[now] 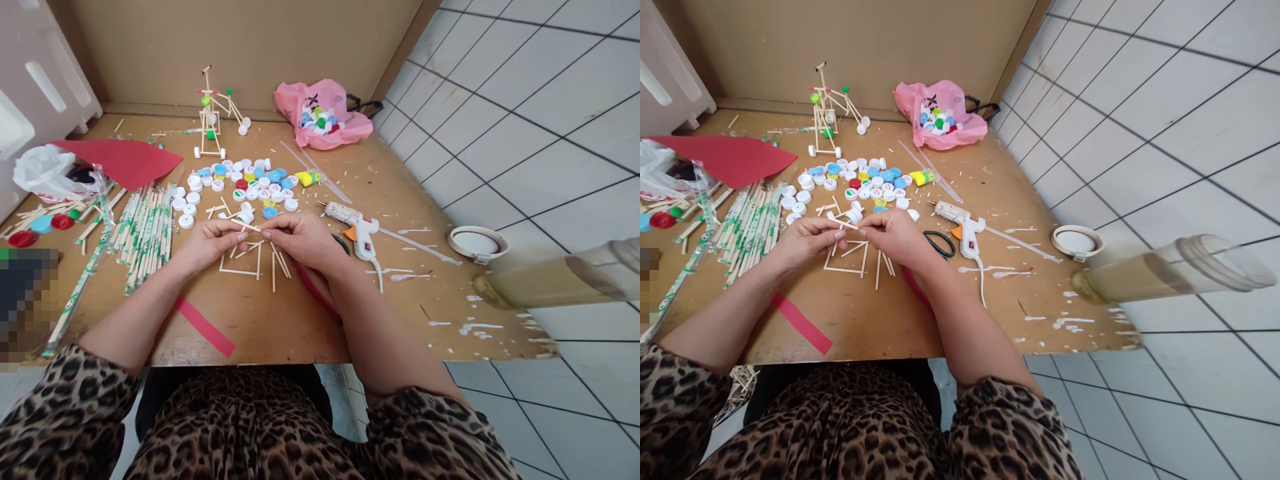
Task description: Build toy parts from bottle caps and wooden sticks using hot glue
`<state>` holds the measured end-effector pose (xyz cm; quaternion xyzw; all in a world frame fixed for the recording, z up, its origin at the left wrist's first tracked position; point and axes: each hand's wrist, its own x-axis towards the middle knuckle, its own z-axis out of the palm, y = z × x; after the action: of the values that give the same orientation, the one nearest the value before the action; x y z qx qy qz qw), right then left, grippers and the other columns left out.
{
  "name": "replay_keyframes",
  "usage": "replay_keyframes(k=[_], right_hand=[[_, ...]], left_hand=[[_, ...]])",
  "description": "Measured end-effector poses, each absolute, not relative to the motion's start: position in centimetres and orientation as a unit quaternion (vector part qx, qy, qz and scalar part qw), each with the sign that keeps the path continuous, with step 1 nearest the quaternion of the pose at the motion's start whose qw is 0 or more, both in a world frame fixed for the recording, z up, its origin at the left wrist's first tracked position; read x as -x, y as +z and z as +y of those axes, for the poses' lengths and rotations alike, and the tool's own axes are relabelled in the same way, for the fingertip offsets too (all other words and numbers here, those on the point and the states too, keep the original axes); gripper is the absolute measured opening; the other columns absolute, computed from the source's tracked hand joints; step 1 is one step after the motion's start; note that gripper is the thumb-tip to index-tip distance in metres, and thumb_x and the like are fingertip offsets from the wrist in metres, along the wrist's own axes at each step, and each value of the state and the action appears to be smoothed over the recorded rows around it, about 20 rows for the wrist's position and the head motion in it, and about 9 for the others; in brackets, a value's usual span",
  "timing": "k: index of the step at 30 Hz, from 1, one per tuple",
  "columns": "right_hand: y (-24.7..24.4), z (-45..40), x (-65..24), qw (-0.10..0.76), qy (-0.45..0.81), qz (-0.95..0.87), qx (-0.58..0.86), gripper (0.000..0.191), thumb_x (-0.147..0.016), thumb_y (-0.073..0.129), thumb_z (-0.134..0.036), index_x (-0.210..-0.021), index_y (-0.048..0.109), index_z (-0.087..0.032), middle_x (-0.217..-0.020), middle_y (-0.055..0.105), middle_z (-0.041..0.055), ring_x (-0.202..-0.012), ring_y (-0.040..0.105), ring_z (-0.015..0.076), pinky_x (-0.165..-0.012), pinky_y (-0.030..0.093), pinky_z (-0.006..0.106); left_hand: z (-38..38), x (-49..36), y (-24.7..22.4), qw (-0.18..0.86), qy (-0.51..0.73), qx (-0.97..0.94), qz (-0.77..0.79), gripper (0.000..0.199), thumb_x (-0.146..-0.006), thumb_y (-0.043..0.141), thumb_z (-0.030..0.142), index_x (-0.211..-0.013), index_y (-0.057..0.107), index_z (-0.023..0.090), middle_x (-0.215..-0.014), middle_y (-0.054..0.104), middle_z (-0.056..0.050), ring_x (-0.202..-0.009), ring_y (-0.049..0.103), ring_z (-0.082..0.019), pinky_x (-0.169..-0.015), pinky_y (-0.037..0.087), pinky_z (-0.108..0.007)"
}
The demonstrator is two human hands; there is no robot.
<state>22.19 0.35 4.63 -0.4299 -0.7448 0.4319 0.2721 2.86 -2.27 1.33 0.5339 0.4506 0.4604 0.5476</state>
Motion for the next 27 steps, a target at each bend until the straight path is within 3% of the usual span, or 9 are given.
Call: replay_keyframes(k=[14,23,27], right_hand=[[4.91,0.29,-22.09,0.254,0.467,-0.722,0.442,0.016,-0.081,0.061,-0.018,-0.08,0.077,-0.018,-0.053,0.05,-0.0055,-0.052,0.039,0.0076,-0.054,0.032,0.024],[4.86,0.3,-22.11,0.244,0.474,-0.728,0.431,0.016,-0.081,0.06,-0.017,-0.078,0.076,-0.018,-0.052,0.05,-0.006,-0.05,0.041,0.0071,-0.053,0.033,0.023],[4.91,0.26,-22.07,0.246,0.475,-0.731,0.424,0.017,-0.08,0.06,-0.017,-0.078,0.077,-0.018,-0.051,0.05,-0.0061,-0.05,0.041,0.0072,-0.053,0.034,0.023]], left_hand=[[-2.23,-3.0,1.91,0.57,0.445,-0.52,0.454,0.007,-0.067,0.08,0.025,-0.073,0.078,0.02,-0.054,0.066,0.0,-0.054,0.054,-0.011,-0.05,0.039,-0.022],[-2.32,-3.11,1.95,0.584,0.45,-0.51,0.444,0.014,-0.06,0.084,0.031,-0.067,0.077,0.021,-0.052,0.066,-0.001,-0.049,0.051,-0.01,-0.046,0.037,-0.022],[-2.31,-3.07,1.8,0.587,0.444,-0.511,0.443,0.016,-0.063,0.084,0.033,-0.07,0.077,0.02,-0.053,0.066,-0.001,-0.048,0.049,-0.01,-0.045,0.037,-0.022]])
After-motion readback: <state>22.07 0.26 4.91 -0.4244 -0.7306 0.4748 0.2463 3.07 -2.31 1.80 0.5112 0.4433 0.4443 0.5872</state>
